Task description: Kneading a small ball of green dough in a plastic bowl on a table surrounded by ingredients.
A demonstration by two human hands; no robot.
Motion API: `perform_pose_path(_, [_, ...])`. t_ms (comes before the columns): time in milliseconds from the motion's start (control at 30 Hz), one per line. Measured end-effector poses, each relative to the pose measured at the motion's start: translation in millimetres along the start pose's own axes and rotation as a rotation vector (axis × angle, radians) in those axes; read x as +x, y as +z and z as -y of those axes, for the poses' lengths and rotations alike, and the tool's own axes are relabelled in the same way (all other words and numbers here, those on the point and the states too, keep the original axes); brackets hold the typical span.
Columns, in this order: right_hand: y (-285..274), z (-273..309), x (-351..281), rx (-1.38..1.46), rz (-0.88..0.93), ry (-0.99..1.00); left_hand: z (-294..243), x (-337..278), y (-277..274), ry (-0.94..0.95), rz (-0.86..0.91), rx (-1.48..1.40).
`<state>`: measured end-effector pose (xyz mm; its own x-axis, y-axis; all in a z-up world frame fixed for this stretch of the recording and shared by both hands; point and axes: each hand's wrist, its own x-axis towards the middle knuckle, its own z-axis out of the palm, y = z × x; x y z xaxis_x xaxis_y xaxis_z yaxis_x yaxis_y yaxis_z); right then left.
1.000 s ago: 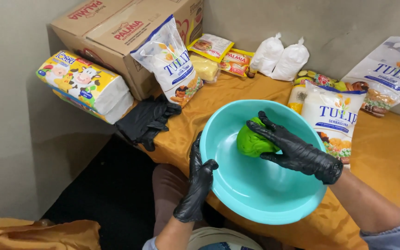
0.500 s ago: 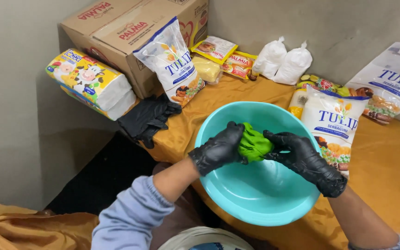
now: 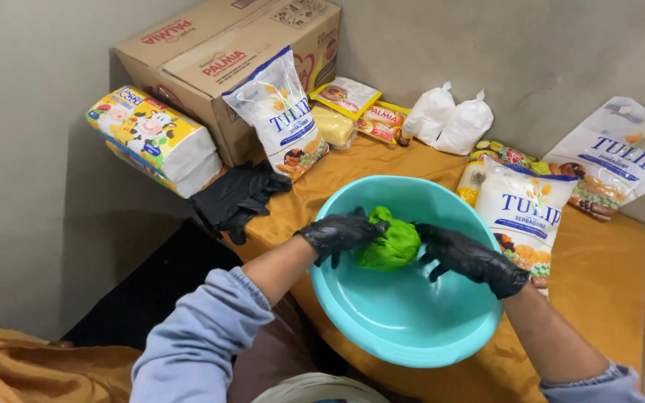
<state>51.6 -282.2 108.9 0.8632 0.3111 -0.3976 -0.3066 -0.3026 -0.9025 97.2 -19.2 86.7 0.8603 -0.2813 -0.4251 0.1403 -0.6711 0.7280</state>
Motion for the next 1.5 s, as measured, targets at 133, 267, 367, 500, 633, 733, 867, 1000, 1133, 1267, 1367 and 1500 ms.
perform_pose_path(133, [14, 12, 11, -0.109, -0.04, -0.118, -33, -33, -1, -0.053, 0.032, -0.297])
perform_pose_path(267, [7, 13, 9, -0.171, -0.218, -0.192, -33, -8, 6, -0.051, 0.035, -0.513])
perform_pose_path(367, [-3, 7, 3, -0.169, -0.27, -0.412, -27, -4, 7, 0.139, -0.071, -0.375])
perform_pose_path(500, [-21, -13, 12, -0.23, -0.193, -0.535, -15, 1, 7, 0.38, -0.073, -0.292])
perform_pose_path(633, [-9, -3, 4, -0.57, -0.211, -0.416, 3, 20, 19, 0.476, 0.059, -0.087])
perform_pose_path(733, [-1, -7, 2, -0.638, -0.407, -0.49, -3, 11, 21, 0.545, 0.073, -0.016])
perform_pose_path(867, [7, 3, -4, -0.522, -0.211, -0.765, -17, -18, 6, 0.507, -0.039, -0.054])
perform_pose_path(1000, [6, -4, -5, -0.602, -0.004, -0.862, -14, -6, 0, 0.532, -0.319, -0.198])
perform_pose_path(1133, [29, 19, -29, -0.744, 0.089, -0.941, -18, -21, 12, 0.551, -0.085, -0.008])
perform_pose_path(1267, [76, 38, -31, -0.049, -0.24, -0.044, -12, -7, 23, 0.43, -0.039, 0.284])
perform_pose_path(1367, [14, -23, 42, 0.429, -0.391, 0.063, -26, -26, 17, 0.358, -0.031, 0.35])
perform_pose_path(1500, [-30, -44, 64, 0.239, -0.415, 0.038, -70, -69, 4, 0.215, -0.084, 0.504])
